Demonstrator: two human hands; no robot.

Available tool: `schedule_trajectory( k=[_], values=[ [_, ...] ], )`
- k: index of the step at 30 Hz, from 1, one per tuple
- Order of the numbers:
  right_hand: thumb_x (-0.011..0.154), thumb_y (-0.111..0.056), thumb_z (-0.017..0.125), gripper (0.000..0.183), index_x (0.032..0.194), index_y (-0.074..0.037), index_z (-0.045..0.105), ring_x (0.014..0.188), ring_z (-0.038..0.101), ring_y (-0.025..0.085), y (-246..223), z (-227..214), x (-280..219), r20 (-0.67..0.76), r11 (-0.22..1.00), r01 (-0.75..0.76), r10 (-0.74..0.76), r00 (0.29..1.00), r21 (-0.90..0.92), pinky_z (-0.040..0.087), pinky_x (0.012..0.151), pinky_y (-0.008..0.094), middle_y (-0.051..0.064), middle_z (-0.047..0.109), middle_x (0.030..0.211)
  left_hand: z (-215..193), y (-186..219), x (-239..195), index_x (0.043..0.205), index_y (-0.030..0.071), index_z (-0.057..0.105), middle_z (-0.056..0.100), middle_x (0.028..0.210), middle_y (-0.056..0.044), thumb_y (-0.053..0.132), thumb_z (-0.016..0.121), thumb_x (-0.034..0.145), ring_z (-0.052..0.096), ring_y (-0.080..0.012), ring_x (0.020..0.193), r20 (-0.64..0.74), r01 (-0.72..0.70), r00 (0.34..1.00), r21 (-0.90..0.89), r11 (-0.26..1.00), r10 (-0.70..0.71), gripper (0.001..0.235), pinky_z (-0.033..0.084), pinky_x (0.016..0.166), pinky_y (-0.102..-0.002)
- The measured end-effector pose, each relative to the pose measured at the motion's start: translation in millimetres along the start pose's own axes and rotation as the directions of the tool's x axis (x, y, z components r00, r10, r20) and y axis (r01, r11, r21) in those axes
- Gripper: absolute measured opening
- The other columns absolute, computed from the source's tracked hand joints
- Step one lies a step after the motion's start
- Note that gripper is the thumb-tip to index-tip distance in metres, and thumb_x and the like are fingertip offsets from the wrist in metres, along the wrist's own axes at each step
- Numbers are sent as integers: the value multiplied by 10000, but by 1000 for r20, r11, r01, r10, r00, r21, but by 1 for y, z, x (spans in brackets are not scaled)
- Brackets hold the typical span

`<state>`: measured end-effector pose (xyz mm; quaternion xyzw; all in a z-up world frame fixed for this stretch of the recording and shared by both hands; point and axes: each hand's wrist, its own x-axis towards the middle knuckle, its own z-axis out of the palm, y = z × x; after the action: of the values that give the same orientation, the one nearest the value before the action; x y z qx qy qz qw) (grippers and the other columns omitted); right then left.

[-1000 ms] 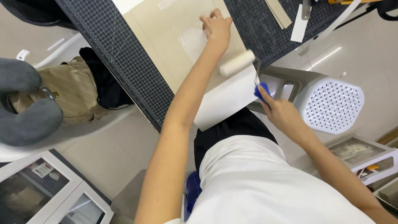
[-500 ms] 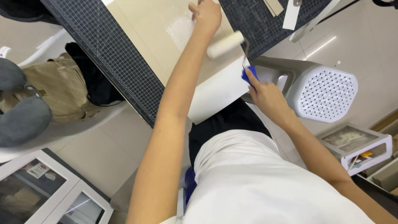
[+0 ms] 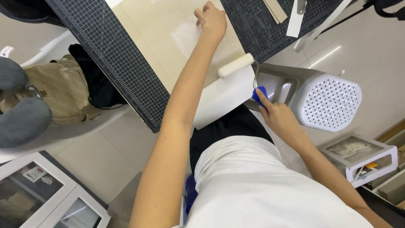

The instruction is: Applying adhesive to a cardboard sheet using a roller and wrapping it with white paper on a cutting mat.

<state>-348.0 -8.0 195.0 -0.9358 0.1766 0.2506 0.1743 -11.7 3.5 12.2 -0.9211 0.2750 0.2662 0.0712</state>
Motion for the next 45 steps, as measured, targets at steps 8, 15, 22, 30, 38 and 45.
schedule_trajectory(
  k=[8,15,22,30,38,45],
  values=[
    [1028,-233,484,553,1570,-219,374,527,574,442,-10,-23,16,-20,999,30,-30,999,-12,451,546,532,231,599,644,-11,-16,-8,1237,289,652,520,1253,-157,187,454,921,607,-379,1061,-112,-54,992,-19,998,52,387,336,912,-595],
    [990,-115,420,524,1510,-47,428,647,630,489,-55,-87,138,40,978,210,-210,977,-2,477,670,573,312,688,821,20,-35,-132,1201,158,591,530,1278,-187,58,521,832,544,-403,1137,-427,131,816,-520,844,-390,389,351,988,-722],
    [996,-195,382,561,1552,-127,397,981,547,600,-98,-130,258,49,971,208,-203,978,-116,454,784,642,439,539,1141,78,74,-176,1386,274,476,430,1441,-157,209,568,858,482,-385,1185,-384,94,904,-248,964,-187,539,376,999,-596],
    [1016,-132,409,535,1545,-54,390,862,499,563,-87,-116,286,-112,923,373,-383,917,-100,440,613,613,400,582,902,74,84,-183,1415,279,441,383,1452,-145,267,581,882,427,-388,1266,-273,141,952,-10,990,-138,550,261,1077,-524],
    [1066,-207,439,388,1418,-46,462,733,588,472,-99,-132,283,1,917,338,-346,938,-213,471,591,536,355,622,923,70,88,-191,1450,152,394,374,1466,-196,334,576,872,433,-422,1281,-259,119,959,8,993,-113,633,320,1078,-495],
    [1048,-293,419,435,1432,-102,489,973,580,572,-101,-146,252,112,938,277,-259,959,-207,452,792,641,362,622,1075,70,82,-194,1466,147,366,360,1478,-181,327,562,889,423,-410,1292,-275,119,956,64,991,-97,636,303,1084,-477]
  ],
)
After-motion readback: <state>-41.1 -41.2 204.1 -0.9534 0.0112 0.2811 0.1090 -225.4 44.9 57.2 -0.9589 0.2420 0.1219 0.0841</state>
